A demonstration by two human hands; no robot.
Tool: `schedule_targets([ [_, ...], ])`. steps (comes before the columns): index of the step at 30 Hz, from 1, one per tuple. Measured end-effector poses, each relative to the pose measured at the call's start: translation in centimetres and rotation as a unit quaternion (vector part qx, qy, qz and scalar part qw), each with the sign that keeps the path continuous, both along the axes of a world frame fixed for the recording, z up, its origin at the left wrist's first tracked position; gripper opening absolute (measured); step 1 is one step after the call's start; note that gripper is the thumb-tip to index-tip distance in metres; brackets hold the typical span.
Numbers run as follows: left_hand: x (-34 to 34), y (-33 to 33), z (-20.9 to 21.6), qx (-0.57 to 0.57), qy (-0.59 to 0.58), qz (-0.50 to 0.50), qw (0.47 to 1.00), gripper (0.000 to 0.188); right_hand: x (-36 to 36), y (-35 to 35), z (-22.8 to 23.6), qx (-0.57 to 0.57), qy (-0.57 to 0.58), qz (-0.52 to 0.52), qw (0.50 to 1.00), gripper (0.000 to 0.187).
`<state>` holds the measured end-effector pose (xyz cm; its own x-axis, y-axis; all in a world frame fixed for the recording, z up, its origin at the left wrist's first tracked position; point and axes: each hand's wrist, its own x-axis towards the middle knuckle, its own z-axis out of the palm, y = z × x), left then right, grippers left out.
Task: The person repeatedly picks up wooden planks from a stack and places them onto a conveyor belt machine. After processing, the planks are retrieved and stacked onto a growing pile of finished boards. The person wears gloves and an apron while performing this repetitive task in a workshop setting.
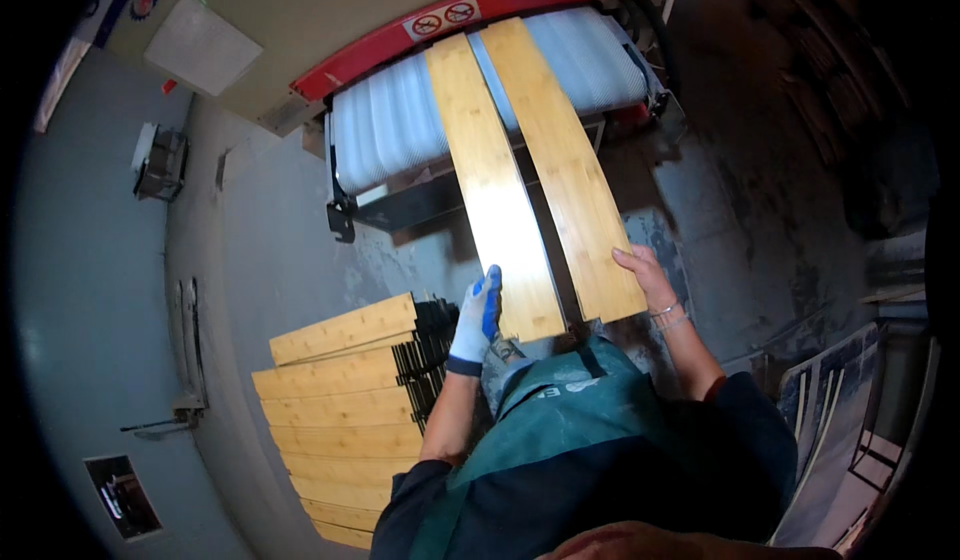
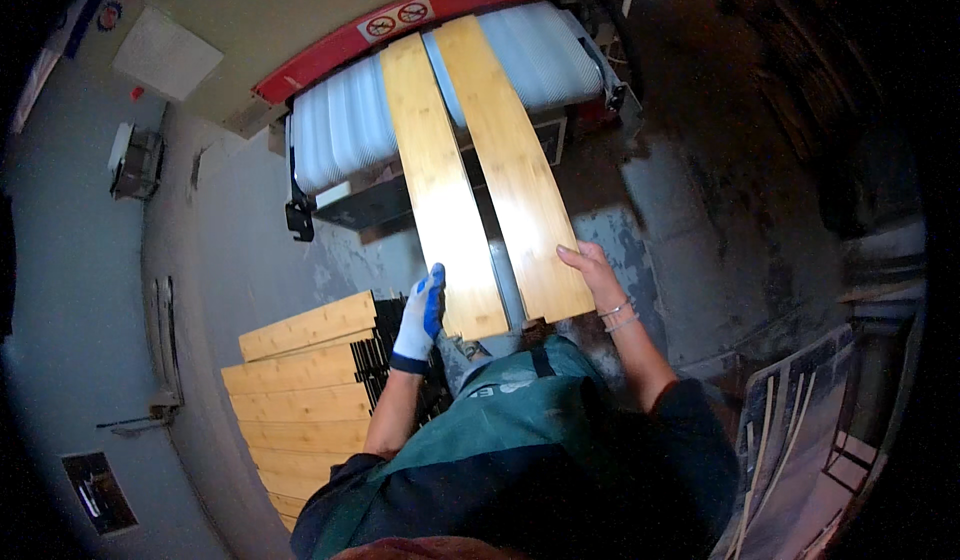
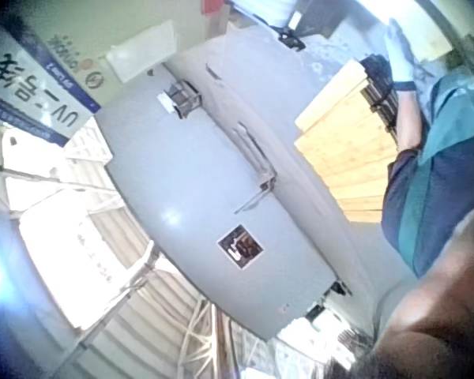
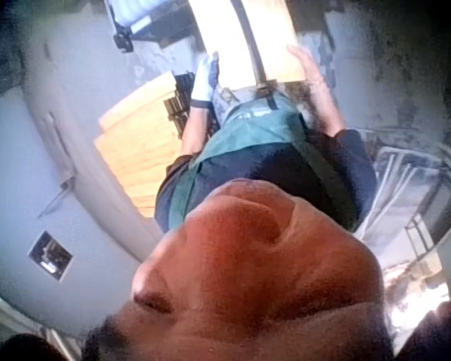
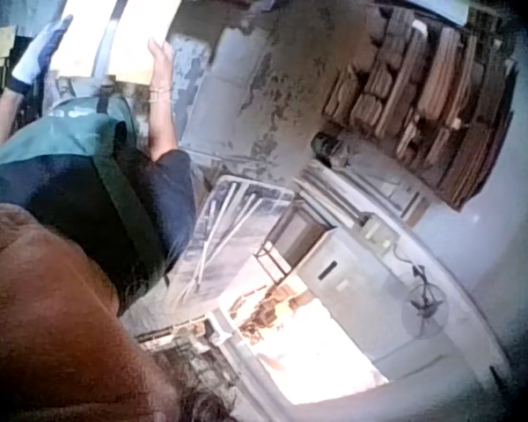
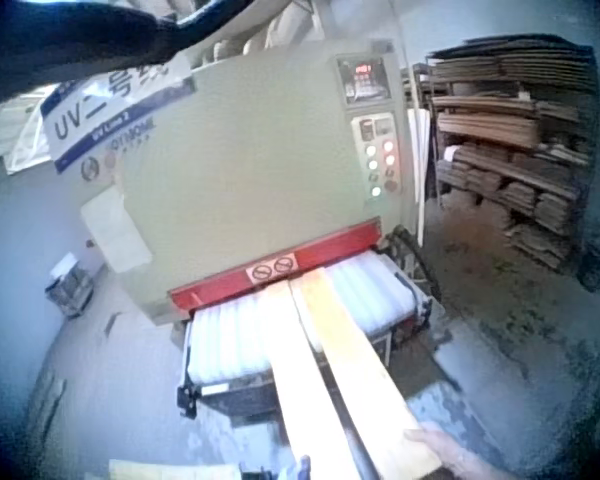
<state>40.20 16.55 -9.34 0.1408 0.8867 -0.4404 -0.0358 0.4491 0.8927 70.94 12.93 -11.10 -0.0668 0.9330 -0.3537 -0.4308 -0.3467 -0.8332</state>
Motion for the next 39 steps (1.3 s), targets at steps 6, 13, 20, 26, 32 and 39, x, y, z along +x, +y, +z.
schedule_targets([
  [6, -0.5, 3.4, -1.2, -0.042, -0.032, 0.008, 0.999, 0.034, 0.2, 3.1, -1.2, 0.002, 0.011, 0.006, 1.000, 0.032],
  [13, -1.5, 6.7, -2.4, 0.023, -0.025, -0.046, 0.998, 0.039, 0.5, 6.6, -3.3, 0.004, 0.056, 0.008, 0.998, 0.033],
  [20, -1.8, 8.7, -1.2, -0.005, -0.192, 0.006, 0.981, 0.053, 2.6, 8.3, -6.0, 0.004, 0.126, -0.076, 0.989, 0.036],
  [26, -3.0, 9.6, -6.8, -0.011, -0.299, 0.075, 0.951, 0.049, 1.0, 10.8, -4.5, -0.033, 0.160, -0.101, 0.981, 0.045],
  [32, -8.8, 1.7, -14.6, -0.009, -0.428, 0.174, 0.887, 0.052, 3.6, 7.7, -25.2, -0.199, 0.261, -0.120, 0.937, 0.039],
  [39, -19.9, -4.8, -18.1, -0.112, 0.111, 0.382, 0.911, 0.053, -28.7, 13.9, -23.6, -0.211, -0.206, 0.283, 0.913, 0.027],
])
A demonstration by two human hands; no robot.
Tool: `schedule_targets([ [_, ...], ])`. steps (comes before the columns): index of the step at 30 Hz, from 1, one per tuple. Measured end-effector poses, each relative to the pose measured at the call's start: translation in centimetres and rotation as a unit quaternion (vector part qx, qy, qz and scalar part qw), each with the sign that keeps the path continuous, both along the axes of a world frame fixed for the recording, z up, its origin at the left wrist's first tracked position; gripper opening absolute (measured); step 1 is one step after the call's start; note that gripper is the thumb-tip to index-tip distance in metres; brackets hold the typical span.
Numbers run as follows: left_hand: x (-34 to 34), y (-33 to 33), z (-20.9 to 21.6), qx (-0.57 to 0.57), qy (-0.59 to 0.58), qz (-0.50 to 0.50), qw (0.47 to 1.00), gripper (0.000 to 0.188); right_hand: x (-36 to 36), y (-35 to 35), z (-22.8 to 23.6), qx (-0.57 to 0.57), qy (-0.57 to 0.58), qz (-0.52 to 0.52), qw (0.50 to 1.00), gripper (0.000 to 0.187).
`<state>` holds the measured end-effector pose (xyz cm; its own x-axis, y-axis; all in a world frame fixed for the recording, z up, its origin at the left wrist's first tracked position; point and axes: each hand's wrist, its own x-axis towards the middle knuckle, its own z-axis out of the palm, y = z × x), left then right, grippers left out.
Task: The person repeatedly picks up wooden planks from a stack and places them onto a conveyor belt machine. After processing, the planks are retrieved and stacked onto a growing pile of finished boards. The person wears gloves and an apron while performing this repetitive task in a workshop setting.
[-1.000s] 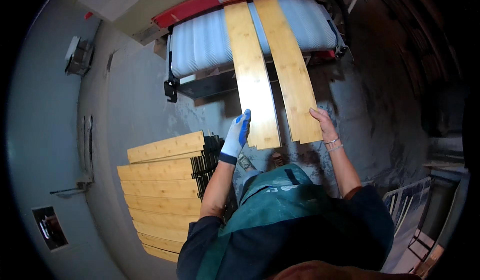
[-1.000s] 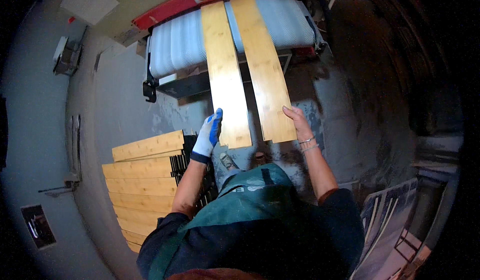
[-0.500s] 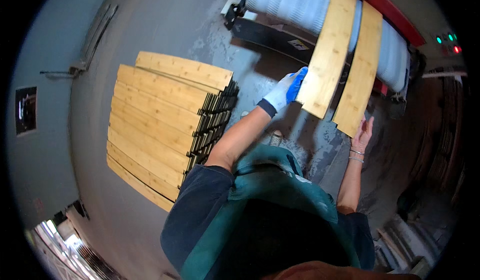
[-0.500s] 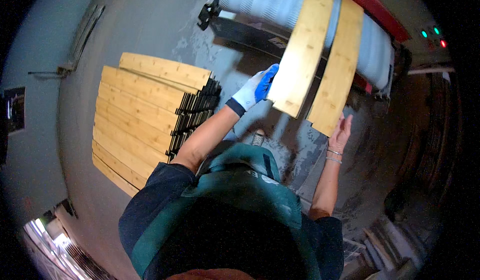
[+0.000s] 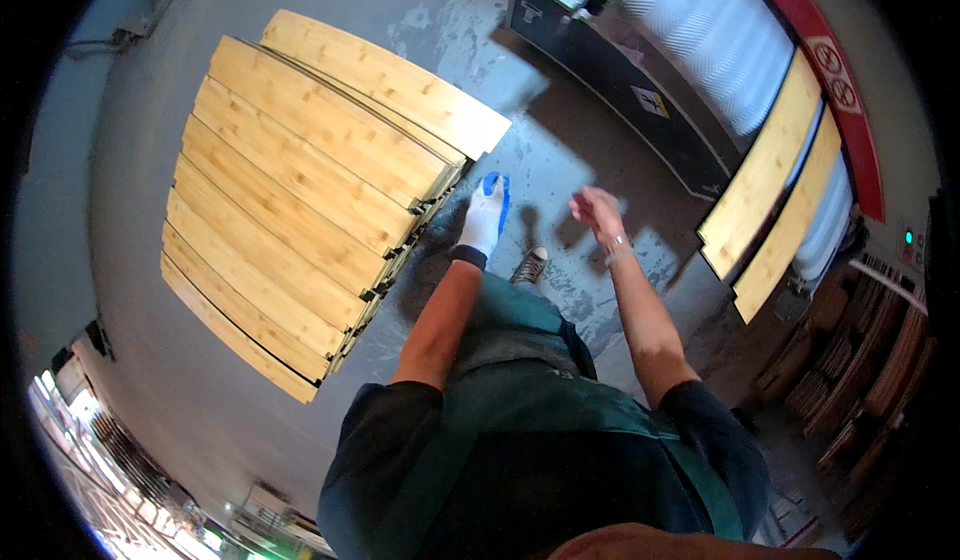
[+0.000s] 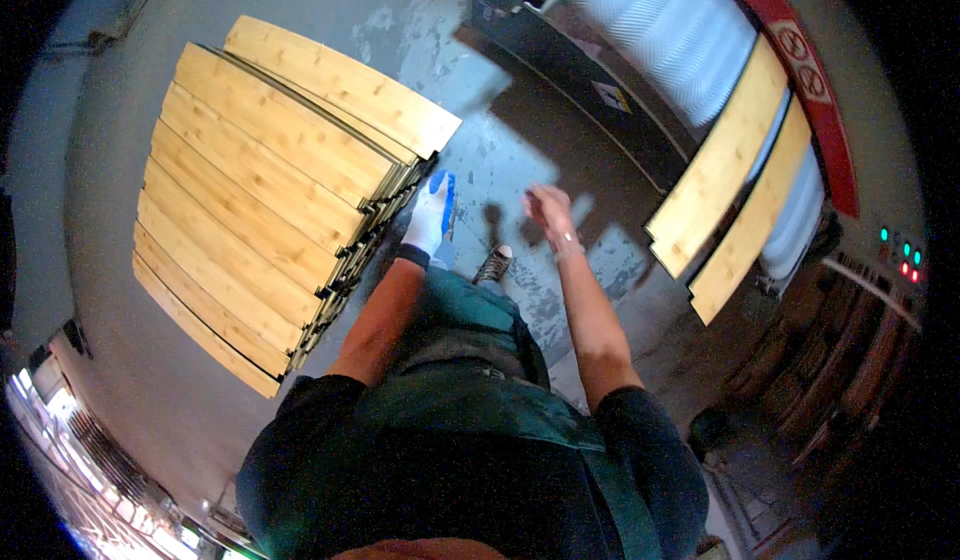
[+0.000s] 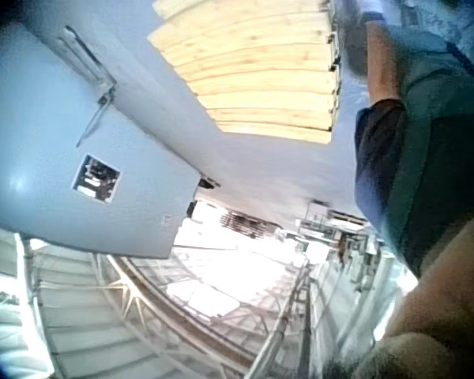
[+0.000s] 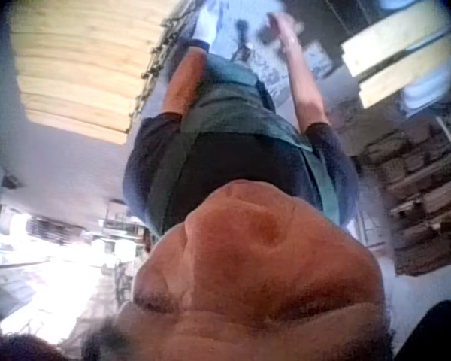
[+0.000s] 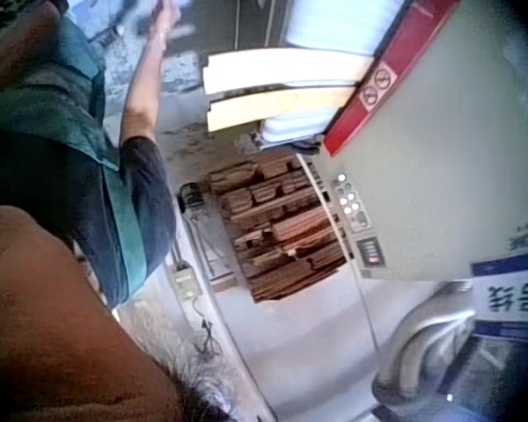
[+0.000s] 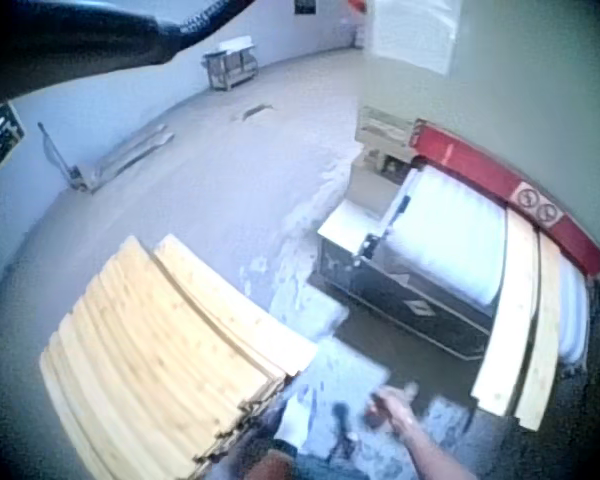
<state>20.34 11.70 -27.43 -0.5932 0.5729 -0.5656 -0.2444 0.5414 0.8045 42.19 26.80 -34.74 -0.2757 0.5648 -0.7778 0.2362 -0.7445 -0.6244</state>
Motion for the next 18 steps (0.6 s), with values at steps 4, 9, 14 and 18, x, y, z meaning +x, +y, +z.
schedule_targets([
  [4, -3.8, 1.1, -2.8, 0.002, 0.041, -0.002, 0.999, 0.053, -14.7, 5.7, -3.9, 0.310, -0.135, 0.264, 0.903, 0.035],
  [9, -4.5, 1.7, -2.7, 0.001, 0.016, 0.059, 0.998, 0.035, -27.2, 6.3, -3.1, 0.408, -0.132, 0.381, 0.819, 0.055],
  [14, -4.2, 1.5, -6.5, 0.033, 0.034, 0.031, 0.998, 0.027, -31.3, 5.4, -2.6, 0.374, -0.176, 0.495, 0.764, 0.068],
  [18, -5.0, 2.3, -5.2, 0.052, -0.003, 0.046, 0.998, 0.036, -31.5, 6.8, -2.5, 0.347, -0.182, 0.505, 0.769, 0.069],
])
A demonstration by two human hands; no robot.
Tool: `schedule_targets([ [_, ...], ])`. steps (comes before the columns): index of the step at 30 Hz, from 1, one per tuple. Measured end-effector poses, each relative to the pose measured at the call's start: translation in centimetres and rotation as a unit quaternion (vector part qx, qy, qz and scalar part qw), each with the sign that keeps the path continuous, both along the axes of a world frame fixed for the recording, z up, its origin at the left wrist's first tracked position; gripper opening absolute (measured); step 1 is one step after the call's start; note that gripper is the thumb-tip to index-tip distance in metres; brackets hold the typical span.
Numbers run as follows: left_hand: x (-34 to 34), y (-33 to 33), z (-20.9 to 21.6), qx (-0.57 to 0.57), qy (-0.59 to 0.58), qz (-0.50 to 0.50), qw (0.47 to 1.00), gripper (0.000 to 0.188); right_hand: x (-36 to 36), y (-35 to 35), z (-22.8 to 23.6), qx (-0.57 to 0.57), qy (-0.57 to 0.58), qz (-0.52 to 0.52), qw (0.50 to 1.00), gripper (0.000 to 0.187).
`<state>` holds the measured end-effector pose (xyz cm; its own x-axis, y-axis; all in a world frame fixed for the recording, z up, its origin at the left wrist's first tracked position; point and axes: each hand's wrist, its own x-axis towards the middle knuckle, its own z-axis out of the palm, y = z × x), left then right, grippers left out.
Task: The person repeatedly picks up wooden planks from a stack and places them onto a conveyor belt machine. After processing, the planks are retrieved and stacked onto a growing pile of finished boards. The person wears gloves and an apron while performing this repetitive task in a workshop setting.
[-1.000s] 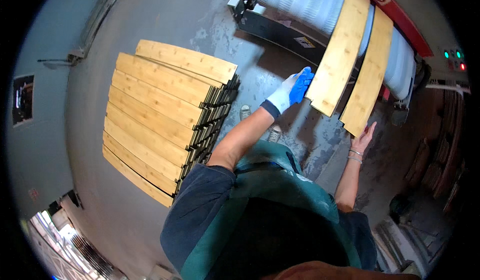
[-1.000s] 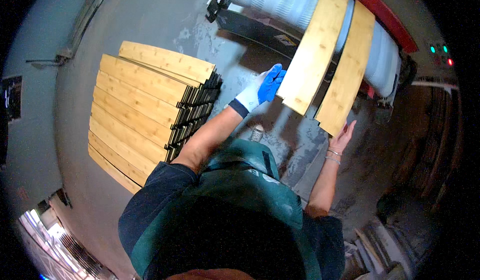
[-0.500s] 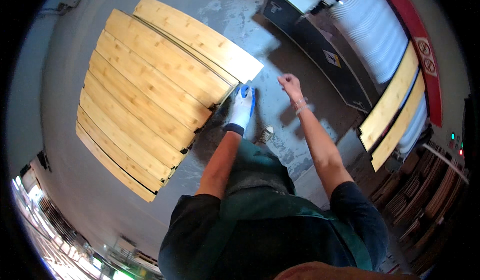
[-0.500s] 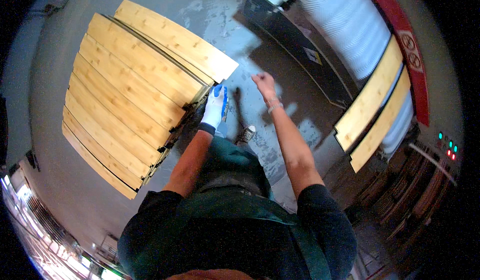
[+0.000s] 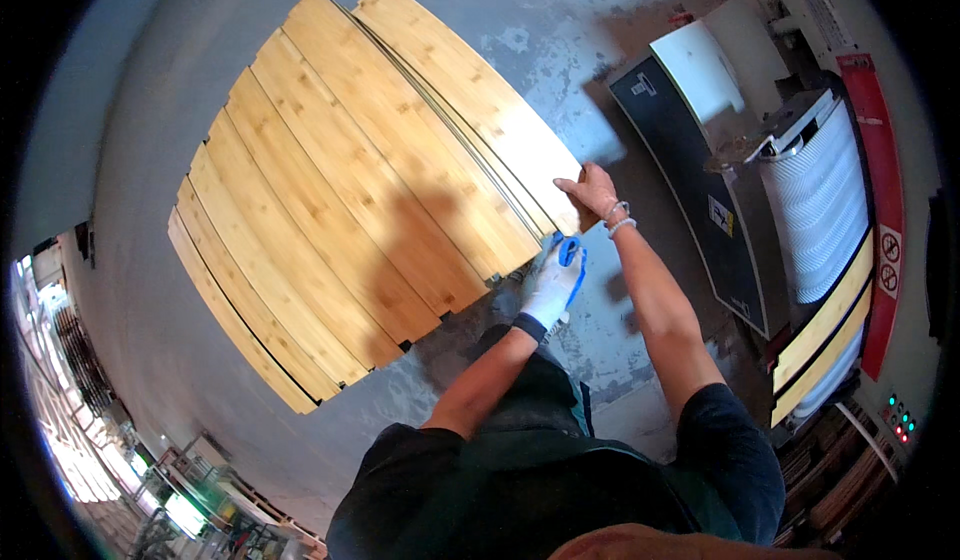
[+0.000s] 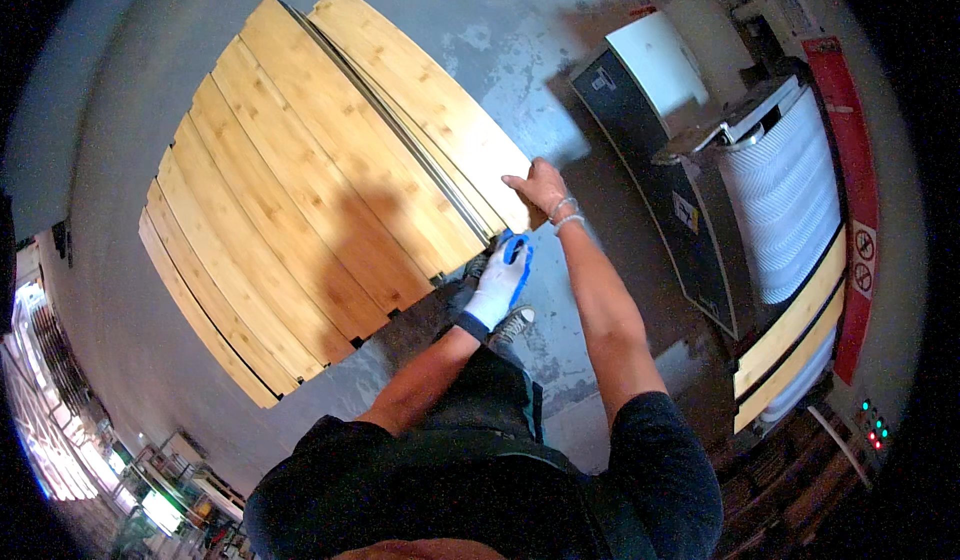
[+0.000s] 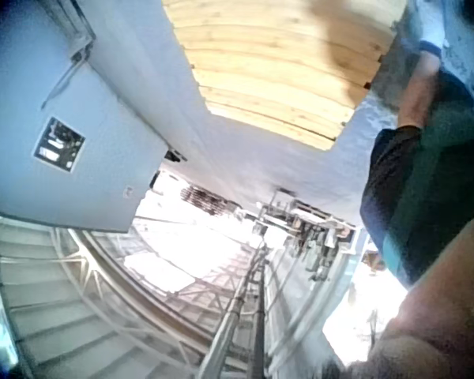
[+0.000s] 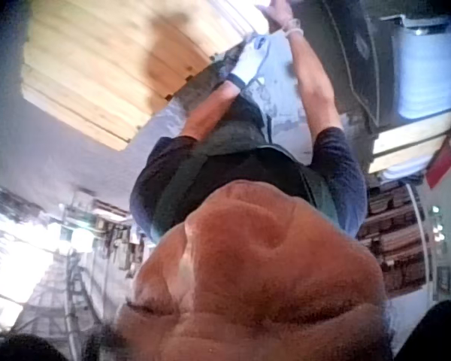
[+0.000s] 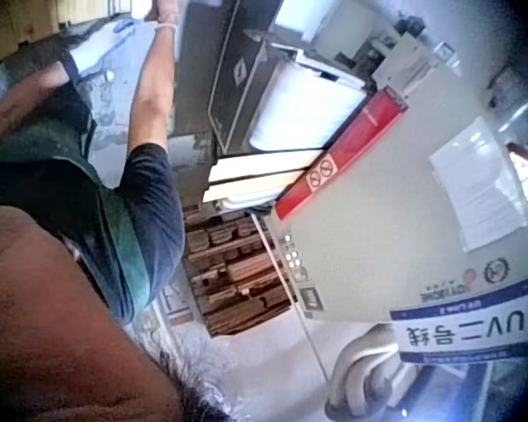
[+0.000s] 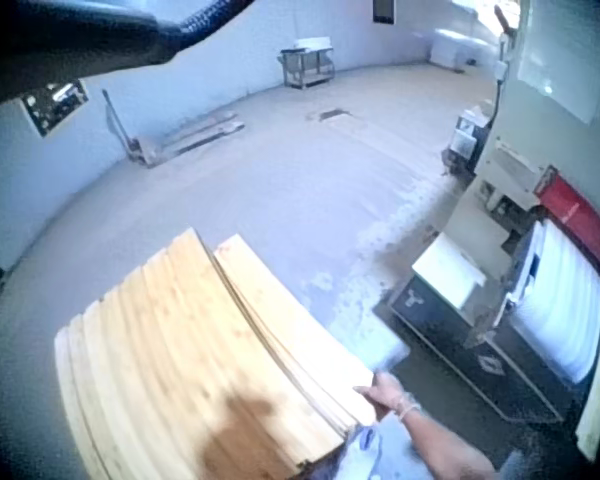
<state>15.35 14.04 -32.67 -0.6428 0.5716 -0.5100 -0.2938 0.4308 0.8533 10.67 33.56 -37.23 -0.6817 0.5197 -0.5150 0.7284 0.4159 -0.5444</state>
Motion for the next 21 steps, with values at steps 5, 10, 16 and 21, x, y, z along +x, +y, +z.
schedule_targets([
  [5, -1.1, 0.1, -0.5, 0.096, -0.252, 0.022, 0.963, 0.044, 0.9, 3.7, 0.3, -0.064, -0.007, 0.041, 0.997, 0.070],
  [10, 0.4, -4.3, -1.2, 0.115, -0.406, 0.045, 0.905, 0.058, 3.9, 4.8, 7.0, -0.277, 0.017, -0.005, 0.961, 0.055],
  [16, 1.1, -1.8, 4.4, 0.247, -0.521, 0.161, 0.801, 0.087, 13.5, 3.4, 19.1, -0.362, 0.021, 0.001, 0.932, 0.046],
  [21, 4.3, -1.4, 9.1, 0.337, -0.525, 0.184, 0.760, 0.083, 20.8, -2.5, 27.0, -0.265, 0.041, -0.017, 0.963, 0.040],
])
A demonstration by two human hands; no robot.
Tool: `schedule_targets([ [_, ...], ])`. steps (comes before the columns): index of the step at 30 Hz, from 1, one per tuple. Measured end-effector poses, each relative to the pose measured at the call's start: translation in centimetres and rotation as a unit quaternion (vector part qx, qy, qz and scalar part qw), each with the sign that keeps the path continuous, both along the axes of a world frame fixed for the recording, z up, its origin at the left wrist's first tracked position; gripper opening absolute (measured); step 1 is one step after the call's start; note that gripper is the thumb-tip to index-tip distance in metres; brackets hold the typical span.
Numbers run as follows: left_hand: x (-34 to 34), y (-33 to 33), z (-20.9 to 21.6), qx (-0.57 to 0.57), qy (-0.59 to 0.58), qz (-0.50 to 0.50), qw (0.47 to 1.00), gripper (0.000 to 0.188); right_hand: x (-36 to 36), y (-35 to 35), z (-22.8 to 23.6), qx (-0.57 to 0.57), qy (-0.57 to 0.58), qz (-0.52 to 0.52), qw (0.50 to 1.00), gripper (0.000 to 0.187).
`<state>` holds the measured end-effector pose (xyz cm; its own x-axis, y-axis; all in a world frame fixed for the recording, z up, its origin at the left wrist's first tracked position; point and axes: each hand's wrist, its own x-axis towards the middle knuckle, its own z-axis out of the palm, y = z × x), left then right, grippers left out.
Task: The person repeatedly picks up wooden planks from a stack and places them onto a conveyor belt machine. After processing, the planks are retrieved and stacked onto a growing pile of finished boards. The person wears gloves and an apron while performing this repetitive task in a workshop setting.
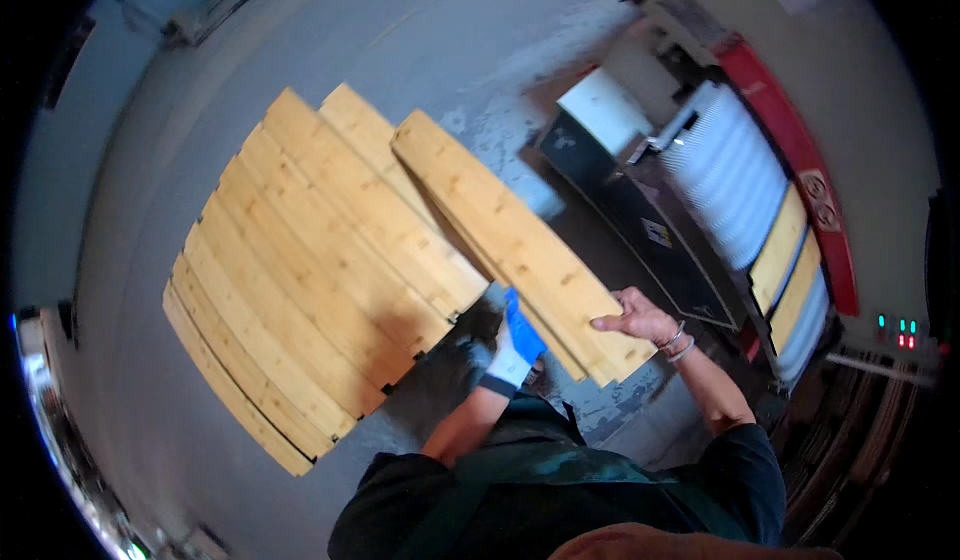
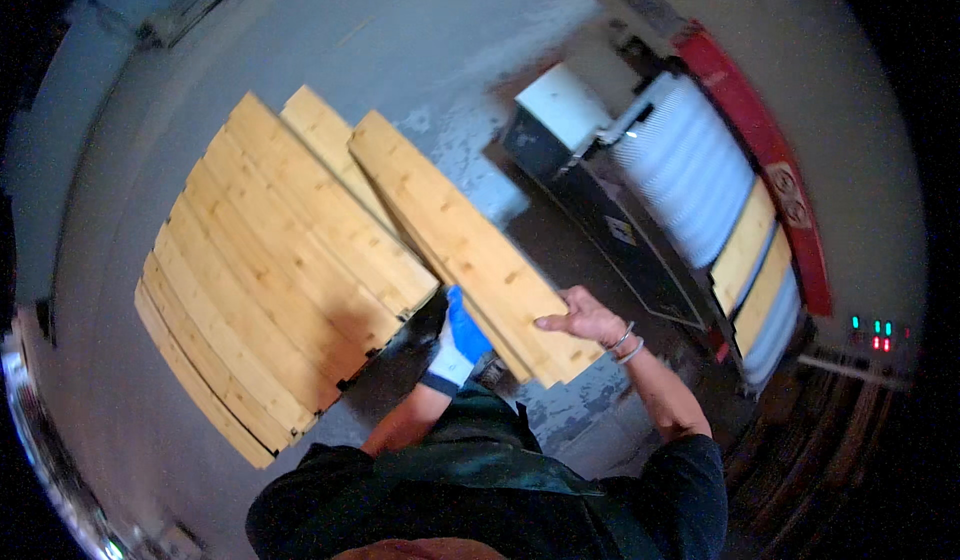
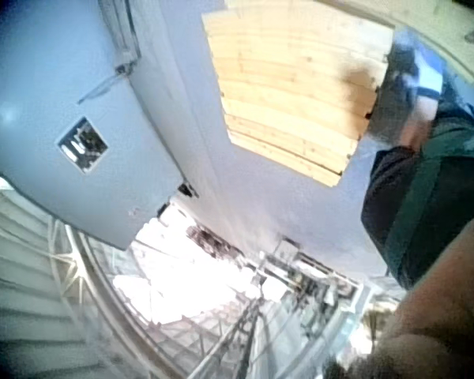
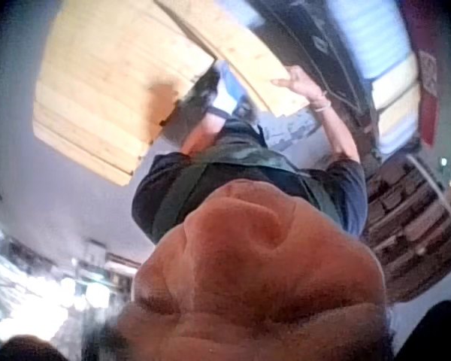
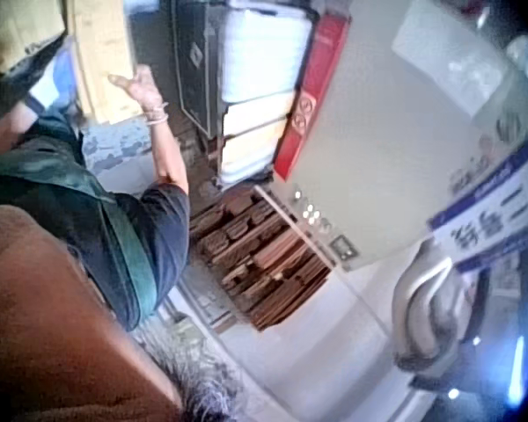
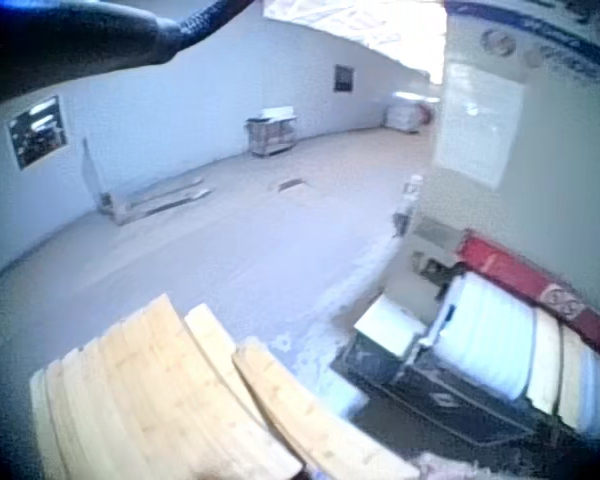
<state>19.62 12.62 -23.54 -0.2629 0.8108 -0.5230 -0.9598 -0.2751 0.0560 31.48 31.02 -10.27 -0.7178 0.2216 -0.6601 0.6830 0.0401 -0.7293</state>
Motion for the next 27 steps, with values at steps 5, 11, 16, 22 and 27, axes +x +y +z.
schedule_targets([
  [5, 2.8, -2.9, 5.5, -0.081, 0.203, -0.028, 0.975, 0.075, 5.7, -5.1, 2.4, 0.030, 0.049, -0.037, 0.998, 0.044],
  [11, 5.7, -6.0, 13.8, -0.190, 0.483, -0.119, 0.847, 0.065, 12.9, -12.6, 4.0, -0.006, 0.153, -0.193, 0.969, 0.043],
  [16, 7.3, -5.1, 16.7, -0.110, 0.813, -0.149, 0.553, 0.045, 17.7, -17.2, 5.2, 0.026, 0.241, -0.330, 0.912, 0.043],
  [22, 9.3, -3.7, 19.1, -0.083, 0.570, -0.236, 0.783, 0.034, 25.2, -21.3, 7.2, 0.076, 0.248, -0.463, 0.848, 0.038],
  [27, 9.3, -4.0, 18.5, -0.097, 0.617, -0.335, 0.706, 0.032, 31.6, -23.6, 7.4, 0.128, 0.231, -0.523, 0.811, 0.033],
])
